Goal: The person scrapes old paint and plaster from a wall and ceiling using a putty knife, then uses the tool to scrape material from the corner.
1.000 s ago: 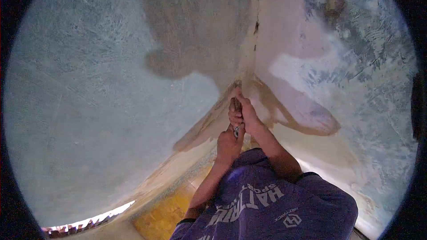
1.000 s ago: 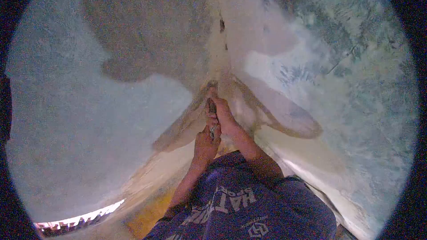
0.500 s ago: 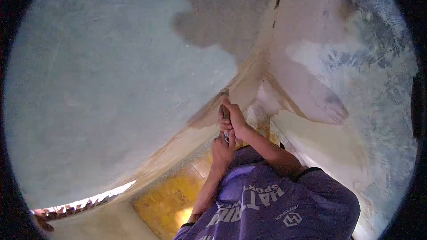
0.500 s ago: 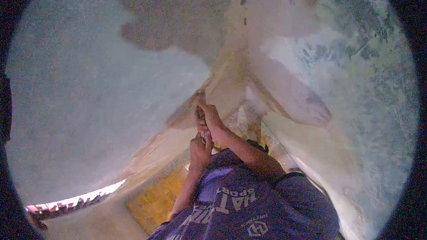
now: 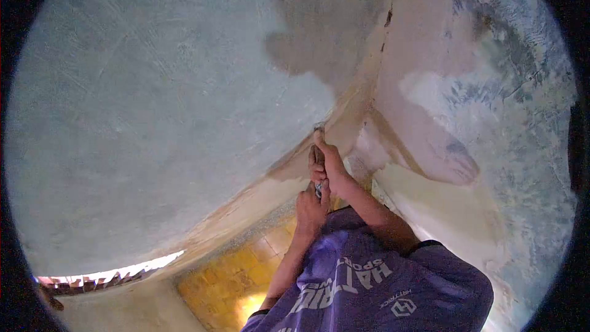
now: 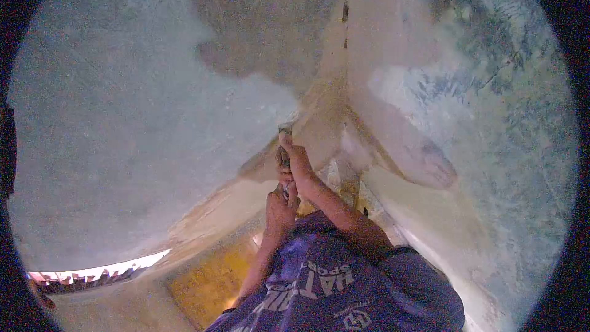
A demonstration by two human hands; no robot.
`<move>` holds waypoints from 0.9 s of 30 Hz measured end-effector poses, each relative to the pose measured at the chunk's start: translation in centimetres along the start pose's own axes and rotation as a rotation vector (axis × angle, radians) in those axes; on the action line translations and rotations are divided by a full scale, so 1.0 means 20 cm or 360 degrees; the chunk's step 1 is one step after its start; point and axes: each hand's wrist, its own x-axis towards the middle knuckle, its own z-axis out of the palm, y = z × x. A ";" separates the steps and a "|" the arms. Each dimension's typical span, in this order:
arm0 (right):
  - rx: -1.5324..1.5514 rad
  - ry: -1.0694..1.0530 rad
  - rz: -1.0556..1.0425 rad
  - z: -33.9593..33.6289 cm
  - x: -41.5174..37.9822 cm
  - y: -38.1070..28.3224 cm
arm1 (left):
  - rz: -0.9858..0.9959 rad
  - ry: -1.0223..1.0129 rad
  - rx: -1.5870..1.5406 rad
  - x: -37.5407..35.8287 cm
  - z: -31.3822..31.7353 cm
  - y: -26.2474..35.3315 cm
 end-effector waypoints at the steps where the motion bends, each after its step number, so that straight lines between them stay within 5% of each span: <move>1: -0.0009 -0.0026 -0.0011 -0.01 0.00 0.00 | 0.0068 0.0023 0.0054 0.01 0.02 0.00; 5: -0.0071 -0.0007 -0.0002 -0.01 0.00 -0.03 | 0.0267 0.0090 0.0186 0.01 0.00 0.05; 11: -0.0025 0.0040 0.0055 0.03 0.00 0.01 | -0.0022 0.0017 0.0074 -0.01 -0.04 0.06; 27: -0.0010 0.0063 -0.0098 -0.01 0.06 -0.01 | 0.0055 0.0088 -0.0278 -0.13 -0.16 -0.02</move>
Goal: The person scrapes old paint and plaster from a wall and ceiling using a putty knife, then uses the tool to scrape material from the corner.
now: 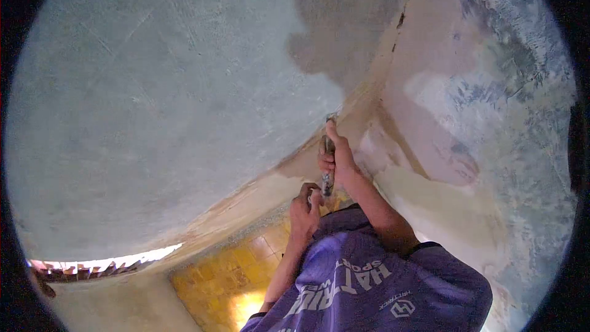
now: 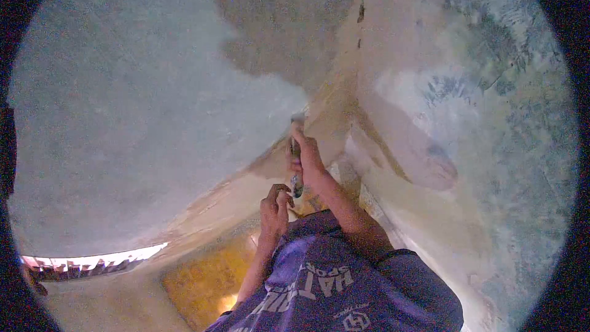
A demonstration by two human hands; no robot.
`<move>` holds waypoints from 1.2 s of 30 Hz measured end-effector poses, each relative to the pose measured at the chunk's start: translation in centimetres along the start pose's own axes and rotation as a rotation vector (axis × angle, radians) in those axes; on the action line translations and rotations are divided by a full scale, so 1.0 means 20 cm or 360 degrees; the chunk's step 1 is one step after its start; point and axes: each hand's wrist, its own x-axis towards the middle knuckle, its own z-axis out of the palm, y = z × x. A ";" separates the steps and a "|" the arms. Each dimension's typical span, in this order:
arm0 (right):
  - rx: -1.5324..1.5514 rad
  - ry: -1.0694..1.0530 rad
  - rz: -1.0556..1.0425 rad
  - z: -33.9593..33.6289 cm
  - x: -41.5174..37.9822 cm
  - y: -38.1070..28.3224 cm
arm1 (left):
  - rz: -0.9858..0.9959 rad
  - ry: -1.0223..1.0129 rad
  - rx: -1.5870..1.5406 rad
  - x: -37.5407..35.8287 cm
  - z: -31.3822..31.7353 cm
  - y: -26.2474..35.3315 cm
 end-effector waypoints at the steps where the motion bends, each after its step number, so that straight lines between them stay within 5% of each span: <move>1: -0.0008 0.0024 -0.0038 -0.01 0.01 0.00 | -0.0024 0.0022 -0.0029 -0.01 0.00 -0.01; 11: 0.0214 0.0027 0.0115 0.05 -0.03 -0.02 | -0.0202 0.0397 -0.0105 -0.04 -0.06 0.02; 20: 0.0247 -0.0014 0.0121 0.05 -0.05 -0.03 | 0.0011 0.0296 -0.0304 -0.09 0.00 -0.14; 26: 0.0320 -0.0013 -0.0114 -0.03 -0.02 -0.28 | -0.0298 0.0101 -0.0149 -0.10 -0.04 -0.09; 29: 0.0269 0.0057 0.0209 -0.01 -0.01 -0.05 | 0.0052 0.0142 0.0243 -0.09 0.00 -0.23; 35: 0.0329 0.0116 -0.0217 -0.08 0.01 -0.35 | 0.0633 0.0074 0.0854 -0.05 0.01 -0.24; 36: 0.0349 0.0068 -0.0234 -0.08 0.00 -0.40 | 0.0372 0.0023 0.0530 -0.05 0.03 -0.23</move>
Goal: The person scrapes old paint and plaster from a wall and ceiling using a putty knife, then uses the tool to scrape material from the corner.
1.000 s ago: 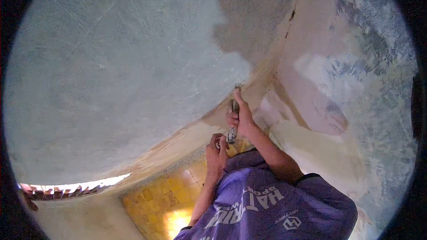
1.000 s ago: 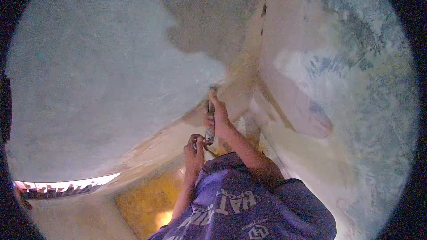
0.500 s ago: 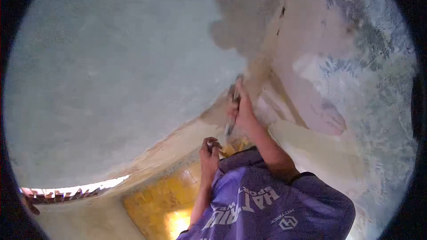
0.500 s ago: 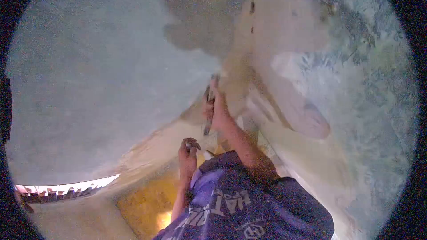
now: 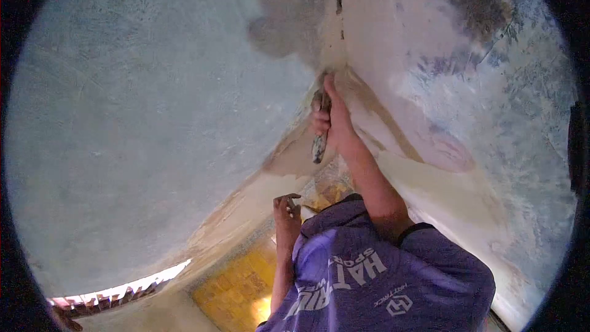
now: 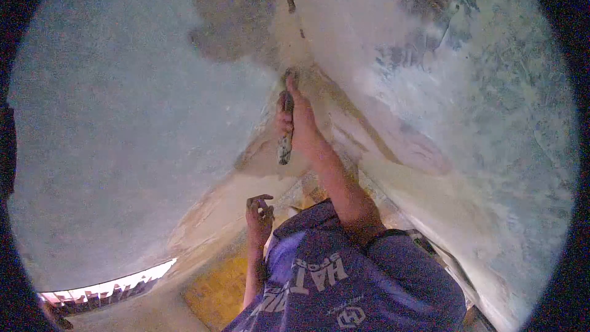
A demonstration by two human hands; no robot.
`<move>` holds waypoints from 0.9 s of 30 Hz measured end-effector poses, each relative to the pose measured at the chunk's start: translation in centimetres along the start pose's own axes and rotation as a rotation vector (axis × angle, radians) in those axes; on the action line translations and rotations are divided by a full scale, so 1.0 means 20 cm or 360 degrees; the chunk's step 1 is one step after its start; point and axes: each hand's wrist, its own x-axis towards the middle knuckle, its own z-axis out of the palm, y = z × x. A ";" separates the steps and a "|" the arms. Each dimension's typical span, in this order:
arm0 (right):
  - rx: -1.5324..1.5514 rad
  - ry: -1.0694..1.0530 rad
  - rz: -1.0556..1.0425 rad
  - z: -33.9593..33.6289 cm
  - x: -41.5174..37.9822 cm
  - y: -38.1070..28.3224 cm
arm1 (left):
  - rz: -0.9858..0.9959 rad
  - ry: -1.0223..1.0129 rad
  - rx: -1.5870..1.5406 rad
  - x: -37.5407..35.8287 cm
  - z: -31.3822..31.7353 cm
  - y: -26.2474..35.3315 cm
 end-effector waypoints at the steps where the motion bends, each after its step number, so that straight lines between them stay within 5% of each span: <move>1: 0.0025 -0.0051 -0.0011 0.01 -0.01 -0.04 | -0.0253 -0.0054 -0.0326 -0.01 0.01 0.01; 2: 0.0051 -0.0103 -0.0027 0.01 -0.01 -0.07 | -0.0501 -0.0108 -0.0652 -0.01 0.02 0.02; 8: -0.0205 0.0077 0.0357 -0.06 -0.04 0.33 | -0.0491 0.0054 -0.0593 0.04 0.03 0.11; 18: -0.0538 0.0071 -0.0217 -0.15 0.02 0.07 | -0.0646 0.0129 -0.0586 0.03 0.04 0.20; 27: -0.0227 0.0018 0.0354 -0.55 -0.02 0.49 | -0.0738 0.0166 -0.0618 -0.05 0.14 0.22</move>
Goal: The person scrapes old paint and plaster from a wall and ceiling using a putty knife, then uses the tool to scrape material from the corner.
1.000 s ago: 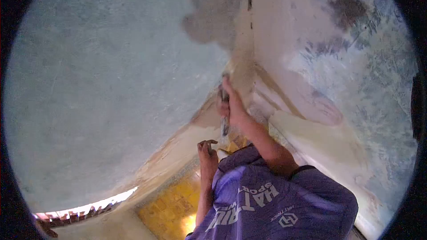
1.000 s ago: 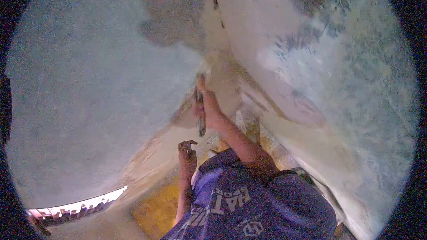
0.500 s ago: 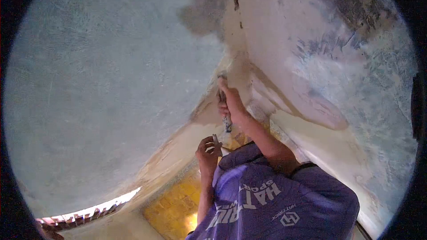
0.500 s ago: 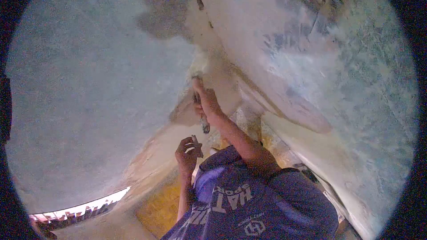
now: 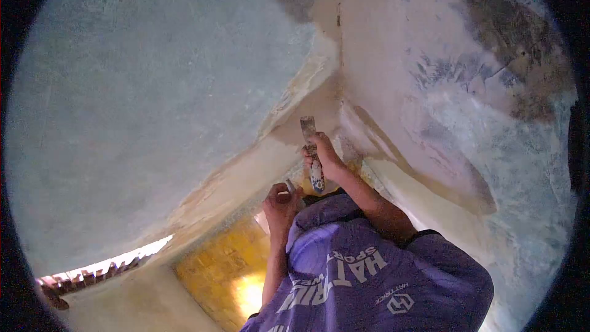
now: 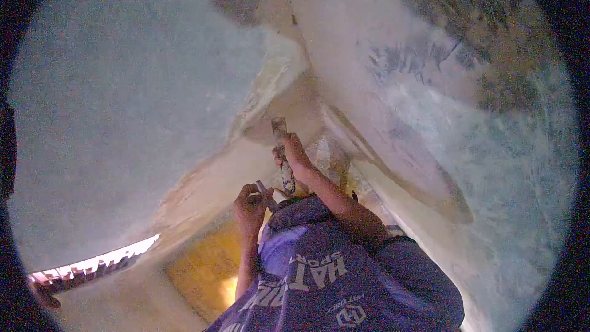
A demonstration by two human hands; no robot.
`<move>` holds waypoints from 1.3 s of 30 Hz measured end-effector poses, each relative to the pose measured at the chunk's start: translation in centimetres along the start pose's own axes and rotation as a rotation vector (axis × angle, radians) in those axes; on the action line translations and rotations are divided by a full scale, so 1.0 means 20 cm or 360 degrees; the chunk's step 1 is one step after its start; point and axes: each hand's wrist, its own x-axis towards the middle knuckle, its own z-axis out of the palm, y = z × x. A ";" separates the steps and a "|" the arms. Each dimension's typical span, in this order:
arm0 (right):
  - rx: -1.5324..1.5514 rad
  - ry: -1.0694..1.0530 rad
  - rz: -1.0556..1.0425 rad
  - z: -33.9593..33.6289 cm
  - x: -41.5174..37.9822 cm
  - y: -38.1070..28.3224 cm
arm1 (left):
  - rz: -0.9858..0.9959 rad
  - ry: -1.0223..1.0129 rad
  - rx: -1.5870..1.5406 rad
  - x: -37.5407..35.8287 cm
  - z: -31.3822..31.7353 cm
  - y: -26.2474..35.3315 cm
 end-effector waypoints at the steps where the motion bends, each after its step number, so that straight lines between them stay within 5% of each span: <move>1: -0.0057 0.0007 0.0016 -0.04 0.00 0.02 | -0.0052 0.0005 0.0006 -0.02 0.02 0.01; 9: -0.0653 -0.0102 -0.0183 -0.10 -0.04 0.01 | -0.0198 0.0179 0.0082 -0.19 0.11 -0.04; 13: -0.0898 0.0164 -0.0121 -0.08 -0.19 0.01 | -0.0066 0.0059 0.0200 -0.24 0.11 -0.05; 21: -0.0628 0.0123 0.0060 -0.14 -0.33 0.32 | -0.0118 -0.0236 0.0424 -0.36 -0.15 -0.27; 25: -0.0724 -0.0143 0.0334 -0.14 -0.42 0.47 | 0.0214 -0.0068 0.0537 -0.46 -0.29 -0.40; 27: -0.0568 0.0013 0.0301 -0.15 -0.47 0.55 | 0.0366 0.0010 0.0554 -0.53 -0.38 -0.48; 32: 0.0052 -0.0234 0.0533 -0.31 -0.51 0.69 | -0.0213 0.0195 0.0450 -0.73 -0.52 -0.74; 39: 0.0032 -0.0087 0.0483 -0.40 -0.69 0.77 | -0.0214 0.0293 -0.0239 -0.87 -0.56 -0.64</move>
